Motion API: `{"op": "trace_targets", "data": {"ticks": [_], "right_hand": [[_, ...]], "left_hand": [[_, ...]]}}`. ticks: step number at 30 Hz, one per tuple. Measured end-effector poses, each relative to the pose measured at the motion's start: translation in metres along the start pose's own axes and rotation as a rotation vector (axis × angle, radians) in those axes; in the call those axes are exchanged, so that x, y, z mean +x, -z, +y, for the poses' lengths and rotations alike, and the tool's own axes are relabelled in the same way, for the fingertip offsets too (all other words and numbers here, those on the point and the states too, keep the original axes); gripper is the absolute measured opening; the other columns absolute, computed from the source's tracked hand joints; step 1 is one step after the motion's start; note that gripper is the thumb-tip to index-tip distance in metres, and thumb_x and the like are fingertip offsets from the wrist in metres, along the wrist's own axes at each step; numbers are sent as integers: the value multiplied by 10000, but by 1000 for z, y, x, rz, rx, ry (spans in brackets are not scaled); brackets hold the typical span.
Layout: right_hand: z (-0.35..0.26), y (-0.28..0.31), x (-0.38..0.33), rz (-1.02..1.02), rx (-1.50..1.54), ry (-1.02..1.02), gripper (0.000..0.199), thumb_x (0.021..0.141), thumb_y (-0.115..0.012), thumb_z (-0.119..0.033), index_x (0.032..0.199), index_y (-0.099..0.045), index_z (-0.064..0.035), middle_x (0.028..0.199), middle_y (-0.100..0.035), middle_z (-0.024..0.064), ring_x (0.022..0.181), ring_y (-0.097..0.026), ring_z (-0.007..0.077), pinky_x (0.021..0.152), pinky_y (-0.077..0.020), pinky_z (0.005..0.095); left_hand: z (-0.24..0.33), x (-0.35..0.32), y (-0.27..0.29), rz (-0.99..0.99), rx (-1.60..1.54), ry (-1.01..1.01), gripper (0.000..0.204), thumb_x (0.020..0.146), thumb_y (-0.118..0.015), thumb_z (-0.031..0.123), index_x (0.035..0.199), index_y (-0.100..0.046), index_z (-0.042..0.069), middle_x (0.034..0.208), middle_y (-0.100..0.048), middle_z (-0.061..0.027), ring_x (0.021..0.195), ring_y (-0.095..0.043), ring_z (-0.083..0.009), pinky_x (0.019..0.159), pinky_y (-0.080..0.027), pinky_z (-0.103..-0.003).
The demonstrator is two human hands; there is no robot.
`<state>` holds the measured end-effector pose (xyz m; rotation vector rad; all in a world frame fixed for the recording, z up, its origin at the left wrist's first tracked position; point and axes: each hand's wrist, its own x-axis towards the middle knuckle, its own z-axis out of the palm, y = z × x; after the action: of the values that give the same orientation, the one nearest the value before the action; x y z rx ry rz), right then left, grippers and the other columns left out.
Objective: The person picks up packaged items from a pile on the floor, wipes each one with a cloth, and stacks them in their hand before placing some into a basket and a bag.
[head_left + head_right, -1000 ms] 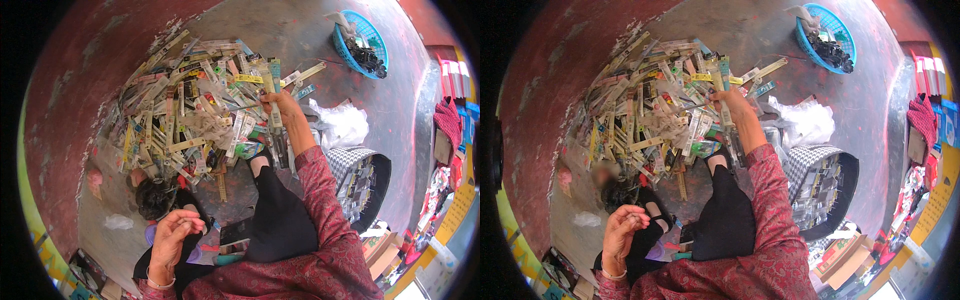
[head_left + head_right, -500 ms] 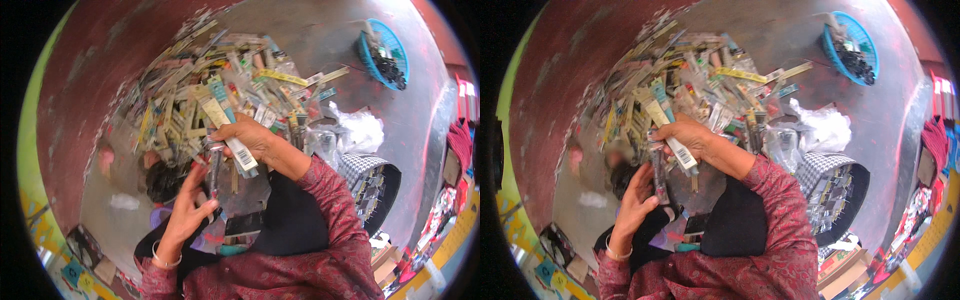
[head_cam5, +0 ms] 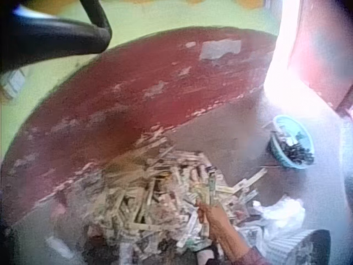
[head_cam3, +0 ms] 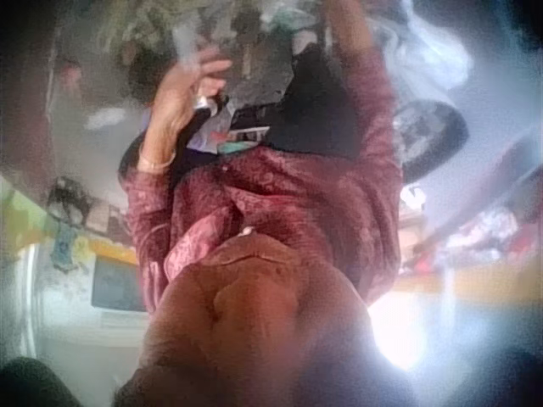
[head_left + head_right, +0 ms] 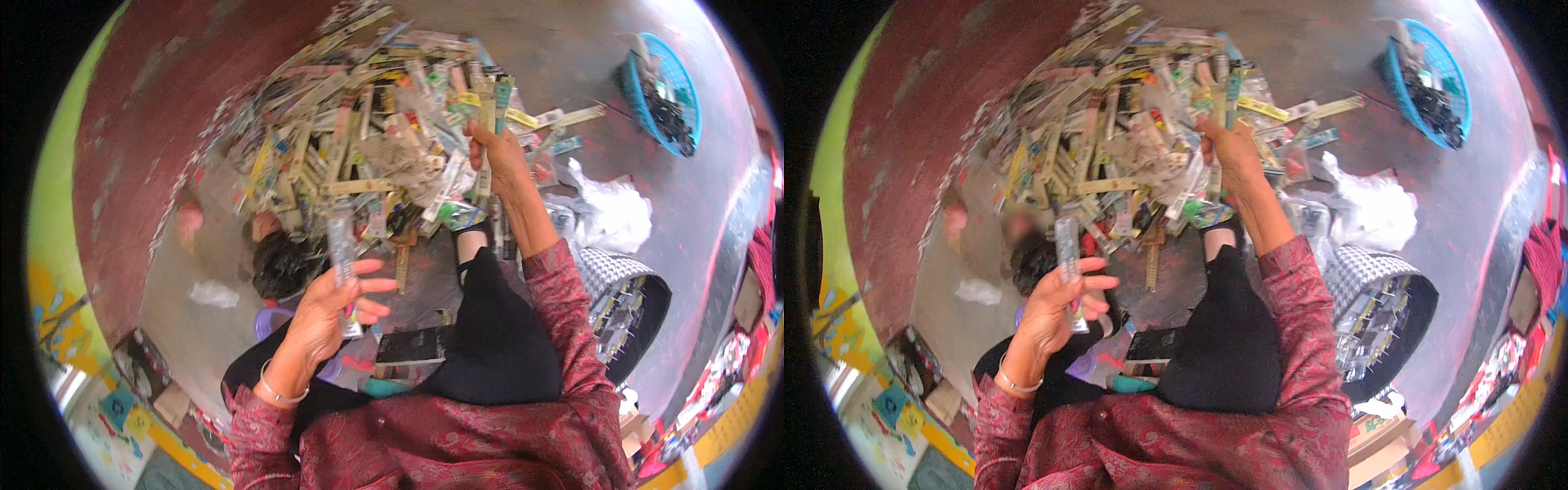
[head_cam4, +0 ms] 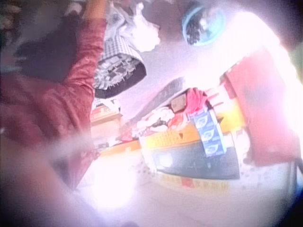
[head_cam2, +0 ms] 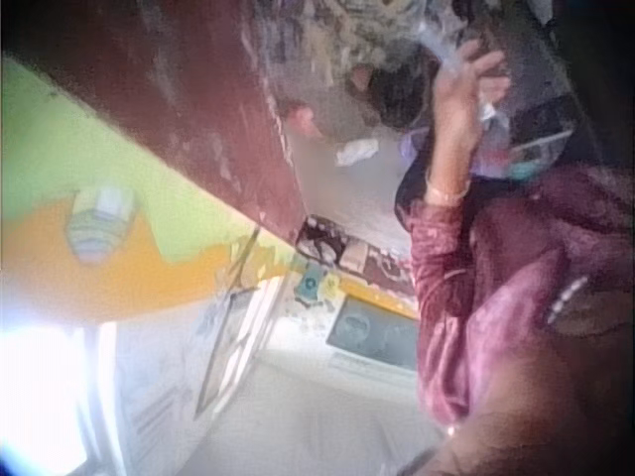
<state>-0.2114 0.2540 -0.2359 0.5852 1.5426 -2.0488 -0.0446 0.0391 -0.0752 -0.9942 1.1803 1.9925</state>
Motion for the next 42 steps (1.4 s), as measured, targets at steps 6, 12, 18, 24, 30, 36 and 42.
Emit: {"op": "trace_targets", "data": {"ticks": [6, 12, 18, 24, 30, 36, 42], "right_hand": [[67, 95, 60, 473, -747, 245, 317, 759, -643, -302, 769, -593, 11, 602, -570, 87, 537, -548, 220, 499, -408, 383], [82, 51, 67, 460, -1166, 205, 312, 711, -639, -300, 854, -602, -26, 789, -623, 204, 747, -617, 363, 666, -474, 461], [92, 33, 90, 359, -1294, 206, 187, 705, -612, -187, 796, -629, -25, 780, -633, 188, 727, -630, 346, 624, -500, 440], [90, 23, 53, 248, -1259, 329, 170, 672, -608, -157, 801, -640, -52, 801, -627, 190, 722, -625, 358, 645, -502, 441], [41, 115, 75, 373, -655, 464, 256, 701, -657, -236, 873, -633, -48, 724, -632, 156, 675, -616, 312, 603, -467, 393], [-1, 88, 89, 344, -1059, 453, 264, 724, -662, -220, 874, -577, -19, 797, -628, 181, 761, -618, 330, 663, -469, 414], [24, 75, 121, 296, -1527, 411, 263, 718, -666, -239, 854, -570, -34, 807, -635, 181, 778, -626, 337, 639, -486, 428]], "left_hand": [[-4, 1, 15, 146, -39, -97, 382, 894, -501, 222, 1172, -422, -28, 919, -623, -161, 547, -553, -117, 483, -422, -198], [-5, 4, 9, 147, 13, -74, 351, 892, -505, 236, 1124, -485, -27, 784, -602, -102, 459, -422, -95, 419, -338, -201], [-4, 3, 6, 113, 29, -46, 314, 901, -482, 237, 1072, -507, -25, 772, -598, -103, 506, -495, -121, 448, -387, -225], [-6, 2, 9, 111, 21, -59, 295, 896, -484, 225, 1045, -517, -27, 767, -598, -108, 517, -505, -133, 461, -399, -235], [-1, 2, 7, 109, 39, -86, 279, 897, -479, 215, 1032, -524, -25, 752, -597, -108, 520, -500, -135, 471, -392, -233], [-5, -2, 8, 122, 28, -64, 265, 896, -476, 211, 1016, -526, -21, 750, -597, -114, 525, -502, -144, 483, -394, -246], [-3, 1, 7, 114, 7, -52, 270, 888, -495, 215, 1013, -524, -23, 748, -596, -118, 533, -504, -143, 485, -392, -247]]}}
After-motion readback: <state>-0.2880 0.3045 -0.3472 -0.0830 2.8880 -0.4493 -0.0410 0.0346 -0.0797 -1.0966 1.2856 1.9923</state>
